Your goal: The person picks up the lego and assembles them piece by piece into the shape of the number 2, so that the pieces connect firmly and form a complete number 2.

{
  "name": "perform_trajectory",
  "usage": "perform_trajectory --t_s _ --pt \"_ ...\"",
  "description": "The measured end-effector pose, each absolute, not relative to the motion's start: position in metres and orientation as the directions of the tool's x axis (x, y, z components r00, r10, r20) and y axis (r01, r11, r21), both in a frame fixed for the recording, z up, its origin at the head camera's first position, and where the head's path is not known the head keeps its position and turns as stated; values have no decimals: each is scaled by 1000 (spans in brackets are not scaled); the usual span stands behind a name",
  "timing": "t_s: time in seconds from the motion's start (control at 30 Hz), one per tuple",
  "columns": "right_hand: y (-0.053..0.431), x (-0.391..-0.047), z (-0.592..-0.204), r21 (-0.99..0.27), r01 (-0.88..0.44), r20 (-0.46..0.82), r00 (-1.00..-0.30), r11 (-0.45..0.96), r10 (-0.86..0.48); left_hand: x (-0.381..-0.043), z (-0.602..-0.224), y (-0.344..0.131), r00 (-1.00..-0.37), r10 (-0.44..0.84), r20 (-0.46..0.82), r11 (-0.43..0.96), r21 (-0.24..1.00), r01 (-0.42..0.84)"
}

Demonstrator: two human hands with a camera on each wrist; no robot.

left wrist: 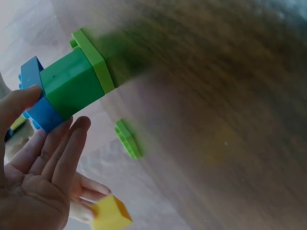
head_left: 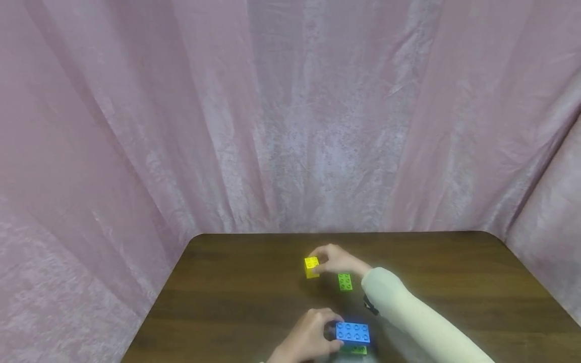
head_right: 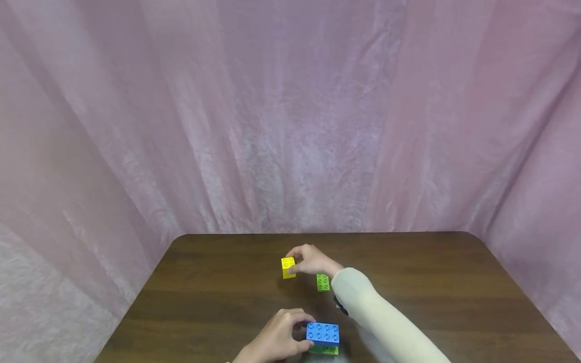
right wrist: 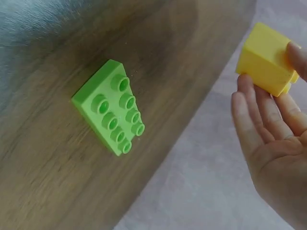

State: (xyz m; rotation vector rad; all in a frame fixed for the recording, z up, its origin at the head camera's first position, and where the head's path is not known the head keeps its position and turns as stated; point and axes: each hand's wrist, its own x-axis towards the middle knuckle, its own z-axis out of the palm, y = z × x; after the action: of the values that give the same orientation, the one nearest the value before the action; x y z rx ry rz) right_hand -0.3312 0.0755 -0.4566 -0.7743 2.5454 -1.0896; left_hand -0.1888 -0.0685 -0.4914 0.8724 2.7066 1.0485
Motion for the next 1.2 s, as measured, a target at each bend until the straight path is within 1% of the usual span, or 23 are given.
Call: perform_trajectory --t_s 0.2,0.5,0.67,0.77,0.9,1.07,1.2 --pt "99 -310 -446 -722 -426 13 -796 545 -605 -189 -492 -67 -823 555 118 606 621 498" --pt "130 -277 -431 -799 -375 18 -797 471 -603 -189 -490 -69 -818 565 105 588 644 489" --pt "148 -262 -424 -801 -393 37 -786 453 -617 -189 -491 -69 -812 566 140 590 620 517" --pt "158 -251 -423 -792 -402 52 -795 460 -605 -190 -492 -68 -812 566 144 594 611 523" --pt "164 -234 -426 -783 -415 71 -799 463 -597 -189 -495 -72 -821 561 107 571 668 477" --pt "170 -215 -428 -757 -483 142 -778 439 -612 -187 -495 -72 -830 554 55 503 773 387" --pt "176 -205 -427 -733 -511 180 -783 450 -596 -189 -494 -68 -829 557 44 459 816 351"
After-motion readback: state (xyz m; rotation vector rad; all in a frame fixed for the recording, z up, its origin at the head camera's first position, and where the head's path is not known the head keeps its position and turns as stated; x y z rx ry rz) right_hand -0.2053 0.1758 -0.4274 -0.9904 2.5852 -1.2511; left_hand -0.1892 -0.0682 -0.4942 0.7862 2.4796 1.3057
